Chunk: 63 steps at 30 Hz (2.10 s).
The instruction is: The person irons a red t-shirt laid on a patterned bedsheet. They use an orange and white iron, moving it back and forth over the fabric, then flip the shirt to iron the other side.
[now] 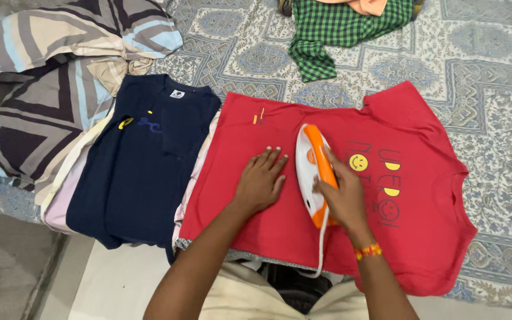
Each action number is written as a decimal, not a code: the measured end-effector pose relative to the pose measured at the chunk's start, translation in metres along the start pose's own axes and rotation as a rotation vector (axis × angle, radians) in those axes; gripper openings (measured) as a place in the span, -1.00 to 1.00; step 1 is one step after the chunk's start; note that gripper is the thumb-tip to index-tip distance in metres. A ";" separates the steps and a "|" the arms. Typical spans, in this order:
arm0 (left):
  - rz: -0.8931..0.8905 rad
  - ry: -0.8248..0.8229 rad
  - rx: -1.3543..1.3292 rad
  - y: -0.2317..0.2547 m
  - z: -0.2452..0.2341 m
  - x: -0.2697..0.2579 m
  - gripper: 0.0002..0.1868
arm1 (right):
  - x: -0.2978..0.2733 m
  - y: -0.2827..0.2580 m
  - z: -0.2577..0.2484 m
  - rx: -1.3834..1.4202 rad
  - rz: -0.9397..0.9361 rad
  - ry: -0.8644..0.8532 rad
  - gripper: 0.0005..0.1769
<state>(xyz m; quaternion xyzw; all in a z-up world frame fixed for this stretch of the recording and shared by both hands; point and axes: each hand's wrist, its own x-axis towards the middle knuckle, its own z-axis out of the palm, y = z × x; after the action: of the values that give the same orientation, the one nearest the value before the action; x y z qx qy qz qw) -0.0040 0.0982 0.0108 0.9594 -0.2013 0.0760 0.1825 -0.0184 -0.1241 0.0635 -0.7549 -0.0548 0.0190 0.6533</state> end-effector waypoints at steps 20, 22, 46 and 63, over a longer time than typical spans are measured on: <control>-0.299 0.190 0.046 -0.011 0.002 -0.008 -0.47 | 0.016 0.009 0.026 0.312 0.110 0.057 -0.12; -0.303 0.181 0.040 -0.012 0.002 -0.006 -0.47 | -0.029 0.007 0.035 0.165 0.207 0.054 -0.03; -0.259 0.154 -0.012 -0.038 -0.028 -0.070 -0.48 | -0.010 0.000 0.086 0.277 0.116 -0.095 -0.03; -0.356 0.246 -0.028 -0.045 -0.020 -0.071 -0.52 | 0.035 -0.001 0.120 0.340 0.098 -0.344 -0.33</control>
<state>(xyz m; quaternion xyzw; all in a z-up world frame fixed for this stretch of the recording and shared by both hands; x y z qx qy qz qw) -0.0508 0.1698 -0.0010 0.9607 -0.0060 0.1561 0.2295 0.0041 -0.0019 0.0483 -0.6216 -0.1247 0.1877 0.7503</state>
